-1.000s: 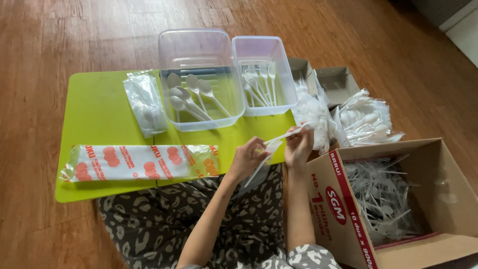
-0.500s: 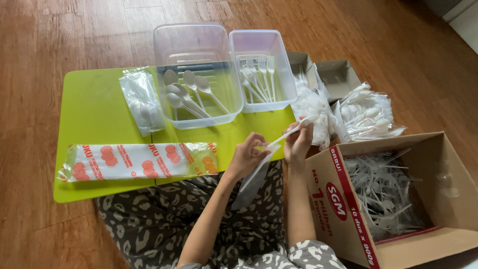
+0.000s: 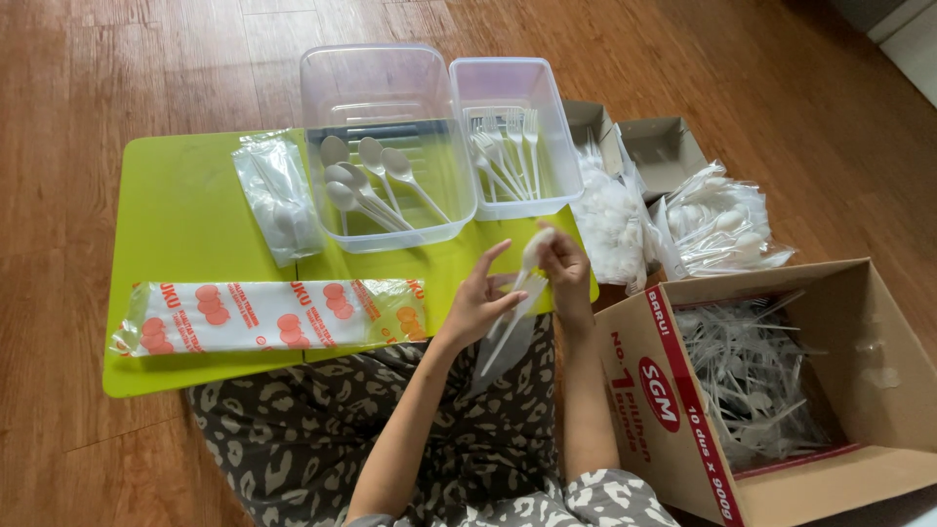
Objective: Packaging individual plastic spoons and forks into plastic sleeves.
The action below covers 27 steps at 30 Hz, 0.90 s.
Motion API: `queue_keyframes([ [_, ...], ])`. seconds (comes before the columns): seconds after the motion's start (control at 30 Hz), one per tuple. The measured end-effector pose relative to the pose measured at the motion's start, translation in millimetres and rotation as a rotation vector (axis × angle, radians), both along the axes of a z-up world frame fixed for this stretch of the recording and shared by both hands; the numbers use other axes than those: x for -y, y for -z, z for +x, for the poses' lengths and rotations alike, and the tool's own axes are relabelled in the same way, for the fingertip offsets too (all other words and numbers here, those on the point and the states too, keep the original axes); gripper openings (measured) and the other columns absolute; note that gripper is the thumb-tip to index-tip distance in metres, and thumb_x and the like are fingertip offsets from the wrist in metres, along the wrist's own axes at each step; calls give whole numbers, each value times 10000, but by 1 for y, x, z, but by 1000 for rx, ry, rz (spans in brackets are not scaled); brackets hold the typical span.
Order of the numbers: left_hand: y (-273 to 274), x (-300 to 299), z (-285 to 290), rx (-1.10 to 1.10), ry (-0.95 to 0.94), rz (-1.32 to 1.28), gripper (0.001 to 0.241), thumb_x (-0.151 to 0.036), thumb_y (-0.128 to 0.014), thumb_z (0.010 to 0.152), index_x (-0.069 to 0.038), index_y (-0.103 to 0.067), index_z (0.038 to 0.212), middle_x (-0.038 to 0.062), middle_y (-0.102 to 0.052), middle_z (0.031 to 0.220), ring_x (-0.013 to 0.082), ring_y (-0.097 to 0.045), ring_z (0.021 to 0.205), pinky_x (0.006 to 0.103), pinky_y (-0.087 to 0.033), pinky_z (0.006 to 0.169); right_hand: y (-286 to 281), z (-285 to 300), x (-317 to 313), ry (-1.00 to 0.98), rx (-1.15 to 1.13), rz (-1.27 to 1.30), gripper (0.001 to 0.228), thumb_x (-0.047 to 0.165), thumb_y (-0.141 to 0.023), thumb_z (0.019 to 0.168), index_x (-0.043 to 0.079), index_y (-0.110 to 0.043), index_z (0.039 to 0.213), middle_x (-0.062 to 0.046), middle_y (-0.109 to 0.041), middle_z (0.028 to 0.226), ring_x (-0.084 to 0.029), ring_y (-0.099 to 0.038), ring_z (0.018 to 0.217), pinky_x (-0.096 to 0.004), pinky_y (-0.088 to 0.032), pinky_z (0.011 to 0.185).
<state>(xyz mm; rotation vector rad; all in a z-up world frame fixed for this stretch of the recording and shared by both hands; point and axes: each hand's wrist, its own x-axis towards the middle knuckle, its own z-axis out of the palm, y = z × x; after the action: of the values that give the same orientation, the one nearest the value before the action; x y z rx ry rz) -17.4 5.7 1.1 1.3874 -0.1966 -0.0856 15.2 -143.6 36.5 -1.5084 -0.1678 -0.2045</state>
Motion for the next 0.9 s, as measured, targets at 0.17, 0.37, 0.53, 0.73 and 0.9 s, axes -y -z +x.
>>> queue_keyframes([
  [0.17,36,-1,14,24,-27,71,882,-159,-797,868,-249,-335,1614,146,-758,967,170,-663,762,351,-599,702,30,20,11,-57,102,-106,424,54,-703,968,65,-632,1386,-78,-630,832,-111,-604,762,-272,-562,768],
  [0.37,29,0,15,-24,14,-182,922,-59,-758,901,-248,-248,1644,106,-746,933,113,-692,788,214,-594,688,28,18,15,-112,104,-142,456,365,-626,1018,82,-673,1373,-107,-638,949,-130,-565,881,-320,-510,868],
  [0.53,47,5,22,-41,24,-305,929,-45,-772,893,-230,-252,1640,155,-747,1000,146,-695,851,272,-608,745,22,12,12,-112,122,-34,619,466,-658,969,23,-631,1399,-93,-626,921,-108,-571,857,-276,-489,861],
  [0.73,58,5,27,-52,-37,-362,891,11,-771,870,-200,-323,1611,158,-749,960,147,-707,813,264,-617,715,32,22,19,-214,182,-97,497,427,-662,956,25,-740,1237,-149,-657,924,-190,-582,868,-347,-487,860],
  [0.9,77,8,35,-39,-91,-384,783,1,-738,887,-181,-387,1563,156,-758,959,138,-715,807,233,-605,707,47,31,21,-356,350,-294,325,290,-834,821,79,-834,1068,-107,-590,1073,-191,-572,947,-337,-469,912],
])
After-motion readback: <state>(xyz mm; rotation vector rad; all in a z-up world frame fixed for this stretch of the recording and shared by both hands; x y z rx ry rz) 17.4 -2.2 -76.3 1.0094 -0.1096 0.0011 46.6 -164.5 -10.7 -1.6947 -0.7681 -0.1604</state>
